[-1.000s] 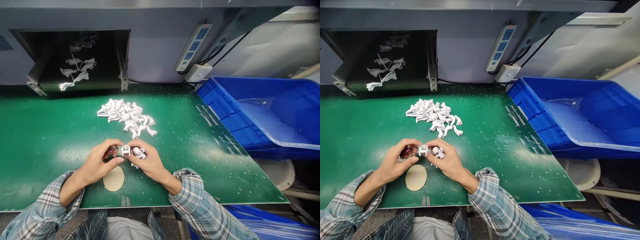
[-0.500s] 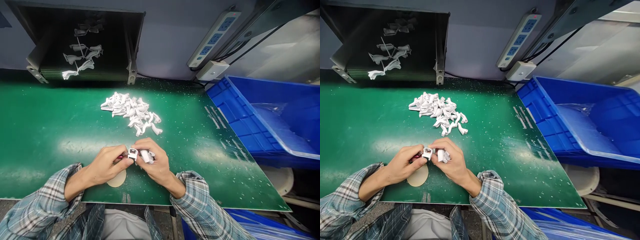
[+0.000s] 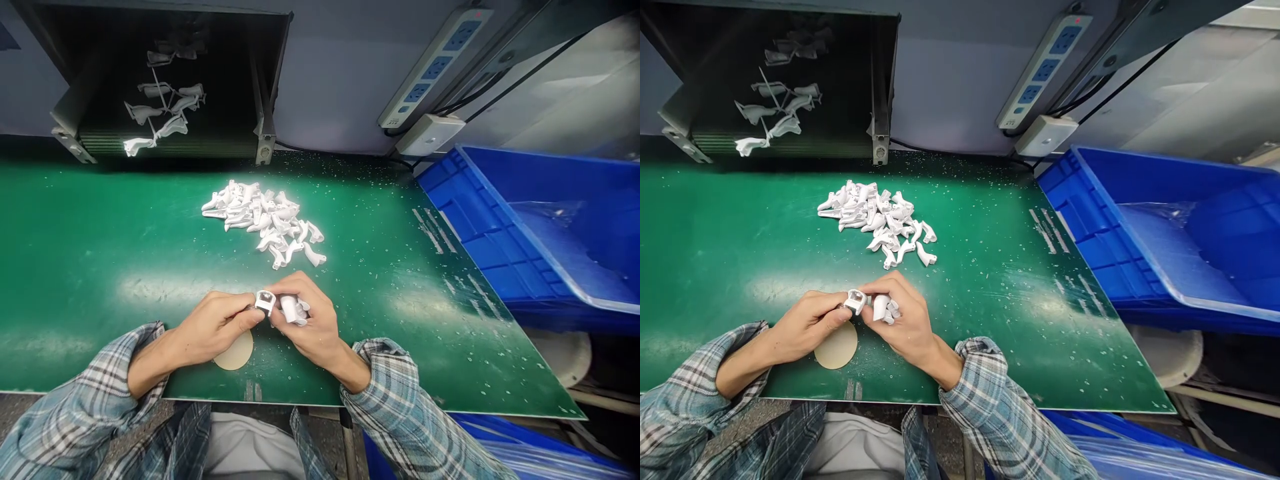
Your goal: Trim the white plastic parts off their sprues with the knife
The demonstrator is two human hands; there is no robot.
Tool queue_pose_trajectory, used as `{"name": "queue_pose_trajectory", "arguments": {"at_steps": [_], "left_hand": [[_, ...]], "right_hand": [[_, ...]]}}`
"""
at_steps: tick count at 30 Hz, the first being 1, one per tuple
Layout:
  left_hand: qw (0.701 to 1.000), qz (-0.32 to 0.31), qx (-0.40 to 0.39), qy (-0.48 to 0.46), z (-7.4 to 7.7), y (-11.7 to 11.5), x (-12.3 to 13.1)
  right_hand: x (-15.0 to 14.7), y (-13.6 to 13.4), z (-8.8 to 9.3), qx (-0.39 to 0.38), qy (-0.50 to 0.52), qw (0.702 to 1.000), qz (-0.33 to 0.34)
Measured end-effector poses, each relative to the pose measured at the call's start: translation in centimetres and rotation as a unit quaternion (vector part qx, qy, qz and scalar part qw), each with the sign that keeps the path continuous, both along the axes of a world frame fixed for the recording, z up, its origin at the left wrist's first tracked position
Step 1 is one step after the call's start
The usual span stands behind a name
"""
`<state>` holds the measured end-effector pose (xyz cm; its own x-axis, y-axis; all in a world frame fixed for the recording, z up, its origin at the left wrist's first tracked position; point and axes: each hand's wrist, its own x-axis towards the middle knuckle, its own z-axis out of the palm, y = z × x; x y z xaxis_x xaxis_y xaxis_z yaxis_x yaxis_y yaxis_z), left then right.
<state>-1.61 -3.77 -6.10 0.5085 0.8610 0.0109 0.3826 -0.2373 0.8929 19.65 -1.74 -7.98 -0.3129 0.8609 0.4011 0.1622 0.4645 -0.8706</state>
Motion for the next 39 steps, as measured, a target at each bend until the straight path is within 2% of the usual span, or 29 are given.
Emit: {"name": "queue_pose_trajectory", "arguments": {"at_steps": [3,6,10,12,14,17,20,22,34,37,39], "left_hand": [[0.997,0.076,0.007,0.003,0.1,-0.1,0.1],[0.99,0.136,0.029,0.001,0.4,-0.1,0.1],[0.989,0.135,0.049,0.029,0.7,0.1,-0.3],[0.982,0.132,0.11,0.082,0.6,0.2,-0.5],[0.955,0.132,0.212,0.163,0.5,0.3,-0.7],[0.885,0.129,0.338,0.292,0.4,0.4,-0.8],[0.831,0.12,0.391,0.377,0.5,0.5,-0.8],[0.815,0.115,0.402,0.401,0.5,0.6,-0.7],[0.82,0.095,0.383,0.414,0.3,0.4,-0.6],[0.837,0.086,0.365,0.399,0.1,0.4,-0.8],[0.863,0.077,0.335,0.369,0.1,0.5,-0.9]], "right_hand": [[-0.3,0.0,0.0,-0.043,0.014,0.999,0.013],[-0.6,0.0,0.3,-0.178,0.044,0.982,0.044],[-0.6,0.3,0.7,-0.339,0.104,0.93,0.095],[-0.5,0.5,0.9,-0.379,0.122,0.912,0.099],[-0.3,0.8,1.1,-0.398,0.125,0.904,0.093],[-0.2,1.0,1.3,-0.4,0.115,0.905,0.088],[-0.2,1.0,1.5,-0.404,0.1,0.905,0.089],[-0.3,1.0,1.5,-0.407,0.087,0.905,0.088],[-0.1,0.9,1.7,-0.384,0.028,0.92,0.066],[-0.1,0.8,1.6,-0.384,0.036,0.921,0.06],[-0.1,0.8,1.5,-0.386,0.052,0.919,0.063]]}}
